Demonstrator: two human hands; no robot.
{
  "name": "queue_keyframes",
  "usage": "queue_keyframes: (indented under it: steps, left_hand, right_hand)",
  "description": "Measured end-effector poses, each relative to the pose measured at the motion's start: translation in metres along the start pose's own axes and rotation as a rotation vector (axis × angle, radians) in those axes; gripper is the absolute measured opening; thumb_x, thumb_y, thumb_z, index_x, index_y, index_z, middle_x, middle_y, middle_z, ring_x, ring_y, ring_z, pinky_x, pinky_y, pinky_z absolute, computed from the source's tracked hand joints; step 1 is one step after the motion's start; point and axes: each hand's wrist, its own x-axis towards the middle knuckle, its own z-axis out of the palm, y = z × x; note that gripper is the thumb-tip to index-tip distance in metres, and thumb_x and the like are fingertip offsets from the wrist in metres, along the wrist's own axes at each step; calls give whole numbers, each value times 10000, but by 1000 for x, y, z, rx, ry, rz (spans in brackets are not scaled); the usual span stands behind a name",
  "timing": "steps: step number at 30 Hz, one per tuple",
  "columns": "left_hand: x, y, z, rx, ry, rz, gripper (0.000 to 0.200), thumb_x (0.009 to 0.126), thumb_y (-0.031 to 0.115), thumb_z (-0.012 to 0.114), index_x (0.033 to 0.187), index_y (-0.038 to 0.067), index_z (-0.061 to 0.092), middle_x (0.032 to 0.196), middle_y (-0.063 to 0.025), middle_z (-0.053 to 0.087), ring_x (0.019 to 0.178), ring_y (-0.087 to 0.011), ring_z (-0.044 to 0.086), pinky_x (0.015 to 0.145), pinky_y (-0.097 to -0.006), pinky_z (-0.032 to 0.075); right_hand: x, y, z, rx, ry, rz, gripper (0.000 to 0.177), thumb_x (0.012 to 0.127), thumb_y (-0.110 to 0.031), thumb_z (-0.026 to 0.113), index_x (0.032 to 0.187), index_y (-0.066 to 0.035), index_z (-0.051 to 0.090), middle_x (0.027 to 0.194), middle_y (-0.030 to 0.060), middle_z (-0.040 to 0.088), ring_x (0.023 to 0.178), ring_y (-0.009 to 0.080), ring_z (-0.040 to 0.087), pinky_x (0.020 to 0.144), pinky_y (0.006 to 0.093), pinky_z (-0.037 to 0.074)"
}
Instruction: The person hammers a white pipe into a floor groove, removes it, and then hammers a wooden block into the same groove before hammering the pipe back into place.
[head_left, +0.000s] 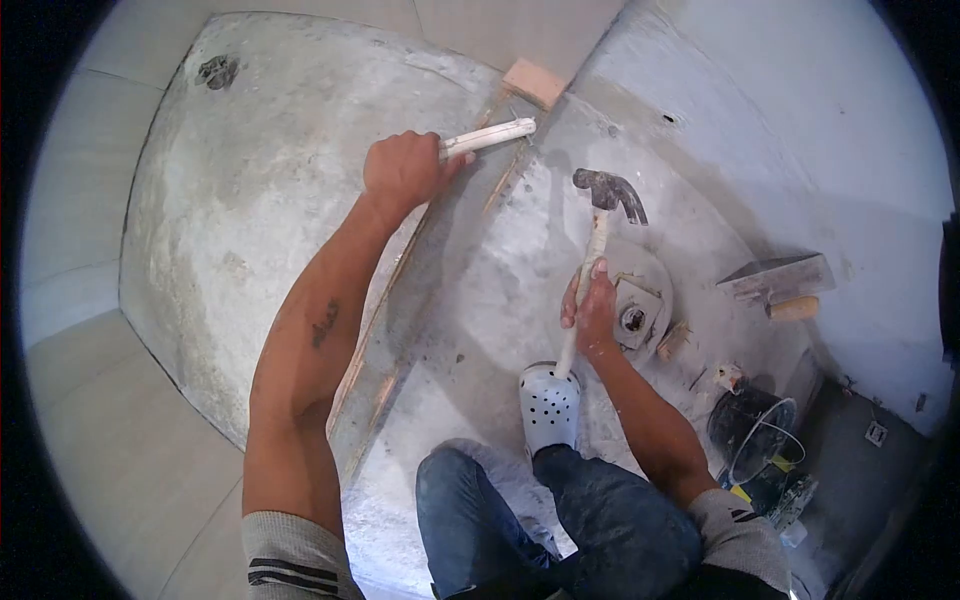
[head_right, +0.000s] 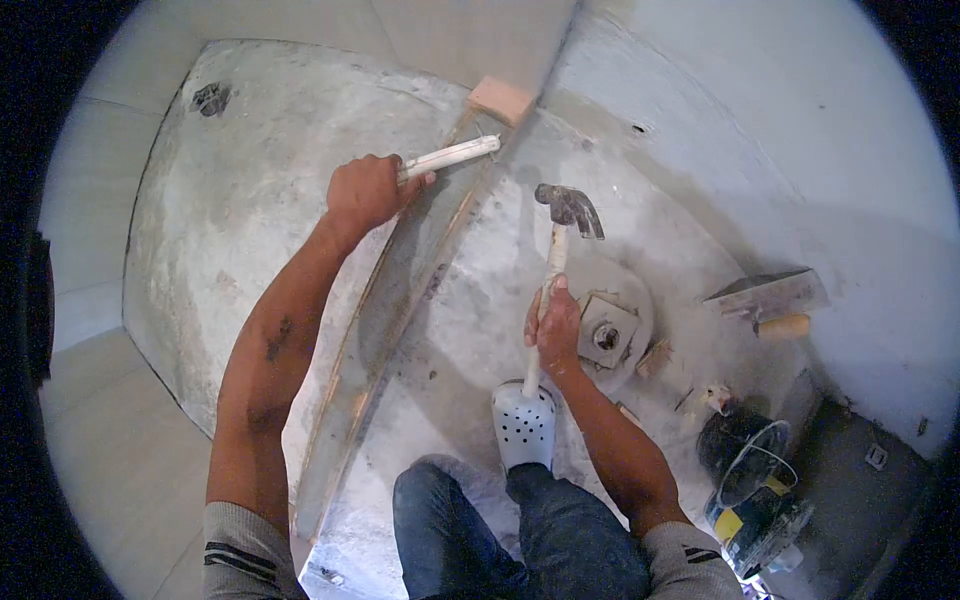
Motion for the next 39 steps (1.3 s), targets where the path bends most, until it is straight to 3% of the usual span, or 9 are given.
queue_keyframes:
  steps: [5,13,15,18,21,24,27,31,39]
  left_hand:
    - [16,-10,-6,22,-25,16,667,805,709,479,810,76,689,771,-103,677,735,-271,671,637,-394,528]
    - [45,-35,-5,39,-20,87,674,799,727,462,910,99,682,805,-114,680,786,-291,667,707,-431,515]
    - [52,-44,-3,11,-47,96,658,813,703,473,991,101,670,816,-124,680,811,-313,661,766,-466,499]
    - [67,-57,7,-5,-104,124,610,842,647,491,1096,107,625,871,-124,675,913,-320,634,887,-500,413]
    - [80,-68,29,-17,182,220,567,850,616,514,1103,118,611,970,-111,653,1014,-292,581,926,-500,338]
    - [79,-62,6,-35,-85,191,575,839,627,523,1095,121,619,952,-109,655,997,-292,588,905,-511,338]
    - [85,-60,-1,-32,-170,165,587,831,639,525,1090,122,628,955,-109,656,996,-297,587,902,-511,334]
    - [98,-62,10,-10,-46,216,612,826,653,515,1098,117,630,976,-110,657,1012,-296,583,920,-516,329]
    - [120,-73,9,52,85,304,726,779,724,483,1171,130,629,911,-118,667,1046,-274,580,979,-488,330]
  right_hand:
    - [2,3,8,18,-19,23,570,957,-566,321,699,-80,469,461,35,421,345,137,389,340,275,336]
    - [19,18,-7,-29,-132,-77,425,969,-415,449,735,-61,470,502,45,437,404,153,433,394,302,357]
    - [32,9,-19,-602,-201,-521,356,961,-338,496,793,-25,509,531,96,465,442,211,489,448,339,380]
    - [33,-24,-17,-722,-324,-446,332,950,-327,509,869,-8,552,569,142,502,490,274,536,496,363,402]
    - [35,-34,-12,-795,-298,-365,334,926,-338,550,917,-8,596,612,167,561,537,308,573,533,378,438]
    - [42,-55,-8,-1000,-282,-605,376,899,-387,580,905,-13,612,649,169,594,572,313,604,563,412,458]
    - [51,-77,-6,-1179,-375,-762,423,877,-449,584,897,-29,632,706,151,634,607,310,628,577,426,471]
    - [62,-83,6,-1322,-458,-875,362,838,-431,638,849,-69,621,657,100,590,582,286,606,531,389,452]
    - [82,-102,19,-1553,-650,-1123,467,856,-536,546,803,-75,594,699,81,620,573,301,607,517,398,476]
